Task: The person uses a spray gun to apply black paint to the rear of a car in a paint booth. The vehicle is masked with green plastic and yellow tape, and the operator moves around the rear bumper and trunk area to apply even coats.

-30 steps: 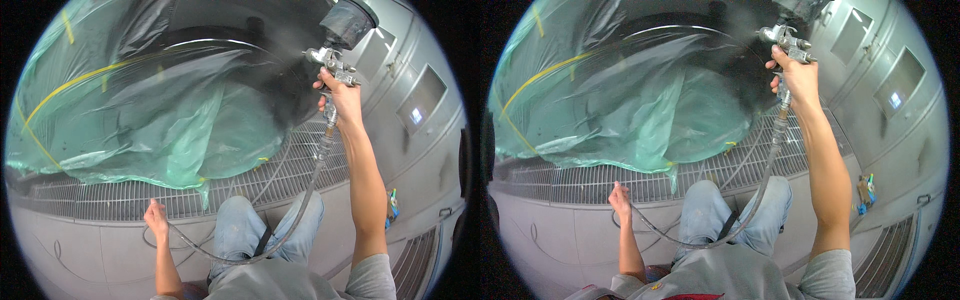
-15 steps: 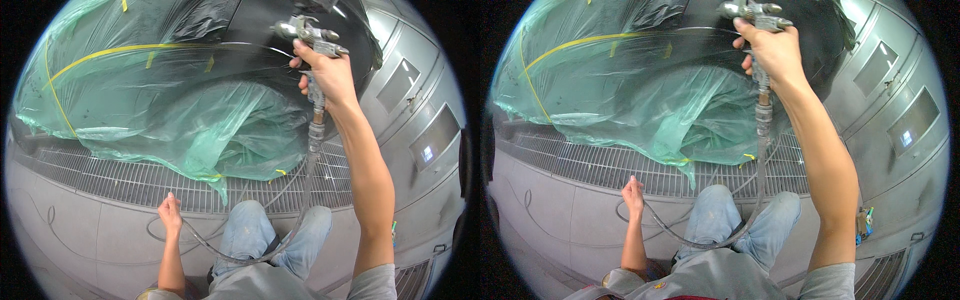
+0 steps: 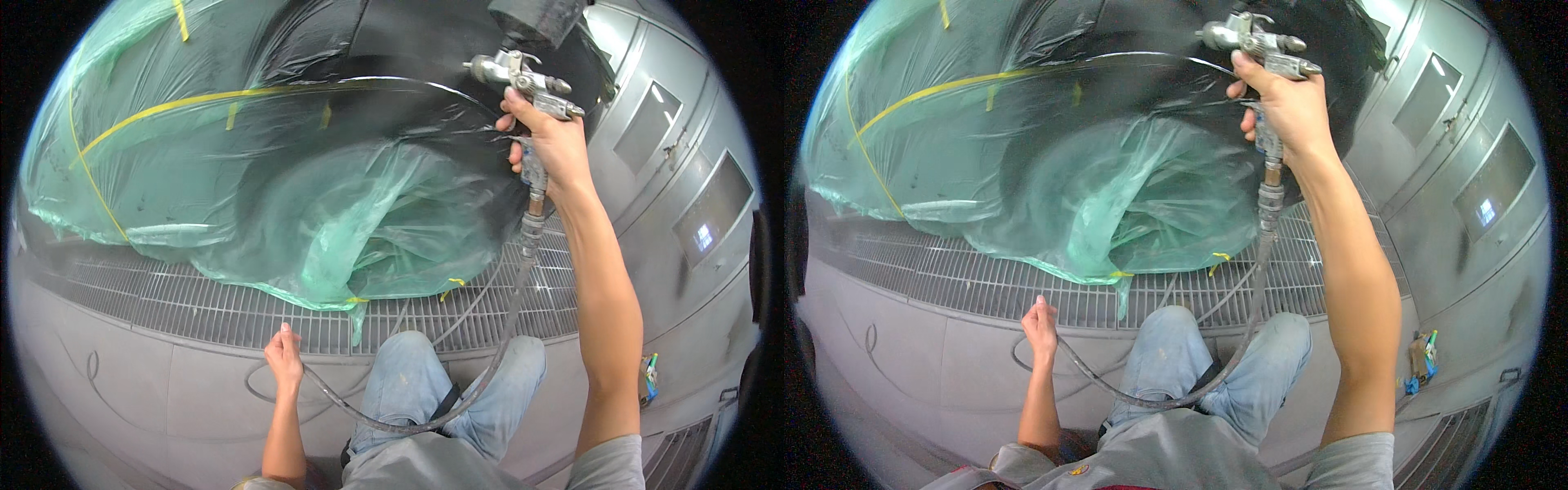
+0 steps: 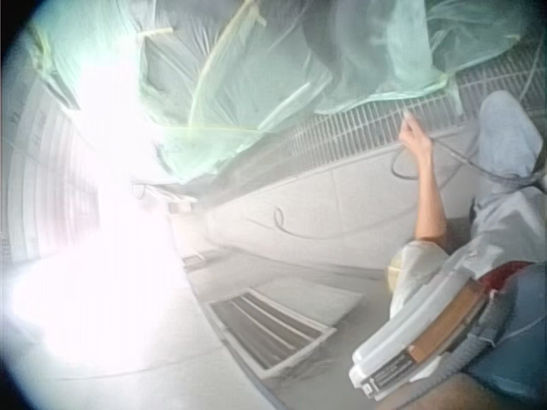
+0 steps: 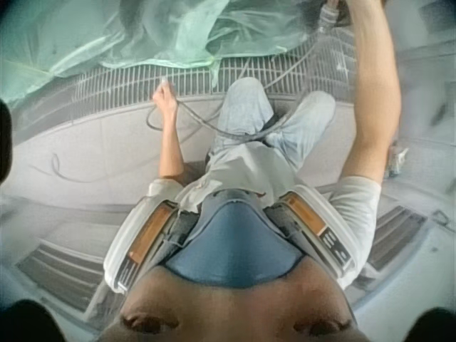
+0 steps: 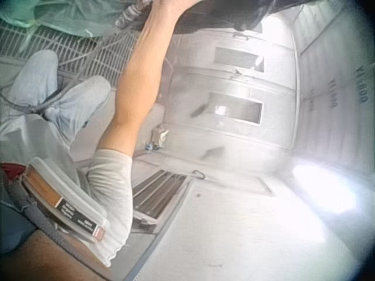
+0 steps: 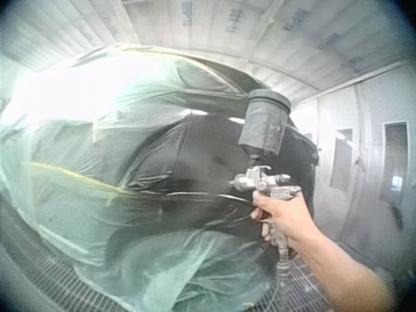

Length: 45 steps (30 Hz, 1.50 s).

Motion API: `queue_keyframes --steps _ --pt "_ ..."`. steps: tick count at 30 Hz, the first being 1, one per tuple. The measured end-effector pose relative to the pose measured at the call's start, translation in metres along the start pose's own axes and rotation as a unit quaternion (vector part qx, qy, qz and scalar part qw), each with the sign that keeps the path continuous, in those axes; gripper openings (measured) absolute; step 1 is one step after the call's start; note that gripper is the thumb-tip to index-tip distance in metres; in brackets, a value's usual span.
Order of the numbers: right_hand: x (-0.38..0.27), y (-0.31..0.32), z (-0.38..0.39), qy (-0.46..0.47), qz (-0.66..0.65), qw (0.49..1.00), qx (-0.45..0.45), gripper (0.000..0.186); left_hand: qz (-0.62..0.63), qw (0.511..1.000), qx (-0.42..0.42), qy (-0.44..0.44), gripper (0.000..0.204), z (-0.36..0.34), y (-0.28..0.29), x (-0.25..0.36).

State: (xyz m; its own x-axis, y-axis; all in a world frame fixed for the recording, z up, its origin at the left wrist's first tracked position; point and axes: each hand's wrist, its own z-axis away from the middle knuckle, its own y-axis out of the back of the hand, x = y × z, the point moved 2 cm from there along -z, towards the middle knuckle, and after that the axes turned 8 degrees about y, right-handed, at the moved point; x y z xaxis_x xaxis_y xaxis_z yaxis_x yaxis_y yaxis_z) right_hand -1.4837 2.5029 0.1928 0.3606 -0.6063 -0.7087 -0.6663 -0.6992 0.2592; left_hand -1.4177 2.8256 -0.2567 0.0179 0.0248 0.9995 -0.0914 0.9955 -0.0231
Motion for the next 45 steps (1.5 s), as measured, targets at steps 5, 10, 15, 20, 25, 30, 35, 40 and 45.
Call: queue_keyframes --steps 5,10,15,20,25,30,35,40,45 --pt "0.023 0.055 0.009 -0.03 -0.005 0.998 0.06 0.026 -0.01 0.999 -0.029 -0.01 0.058 -0.004 -0.013 0.007" --pt "0.051 0.106 0.023 -0.057 -0.006 0.992 0.113 0.025 -0.017 0.998 -0.046 -0.026 0.057 -0.006 -0.025 0.009" --pt "0.08 0.156 0.04 -0.079 0.011 0.983 0.164 0.027 -0.009 0.998 -0.066 -0.013 0.057 -0.006 -0.035 0.009" --pt "0.101 0.198 0.058 -0.106 0.019 0.97 0.217 0.025 0.003 0.996 -0.083 0.012 0.056 -0.002 -0.043 0.009" --pt "0.111 0.223 0.054 -0.15 0.067 0.951 0.263 0.021 -0.034 0.997 -0.075 -0.005 0.056 -0.003 -0.049 0.011" --pt "0.085 0.221 0.028 -0.152 0.111 0.951 0.245 0.019 -0.031 0.998 -0.056 -0.027 0.057 0.003 -0.046 0.005" --pt "0.04 0.187 -0.016 -0.093 0.122 0.975 0.16 0.021 -0.028 0.998 -0.054 0.0 0.057 0.004 -0.038 0.001" --pt "0.004 0.148 -0.044 -0.048 0.099 0.991 0.079 0.025 0.017 0.998 -0.058 0.007 0.057 0.008 -0.032 0.004" --pt "-0.031 0.106 -0.064 -0.031 0.102 0.994 0.036 0.03 0.005 0.999 -0.037 0.005 0.055 0.013 -0.025 0.006"
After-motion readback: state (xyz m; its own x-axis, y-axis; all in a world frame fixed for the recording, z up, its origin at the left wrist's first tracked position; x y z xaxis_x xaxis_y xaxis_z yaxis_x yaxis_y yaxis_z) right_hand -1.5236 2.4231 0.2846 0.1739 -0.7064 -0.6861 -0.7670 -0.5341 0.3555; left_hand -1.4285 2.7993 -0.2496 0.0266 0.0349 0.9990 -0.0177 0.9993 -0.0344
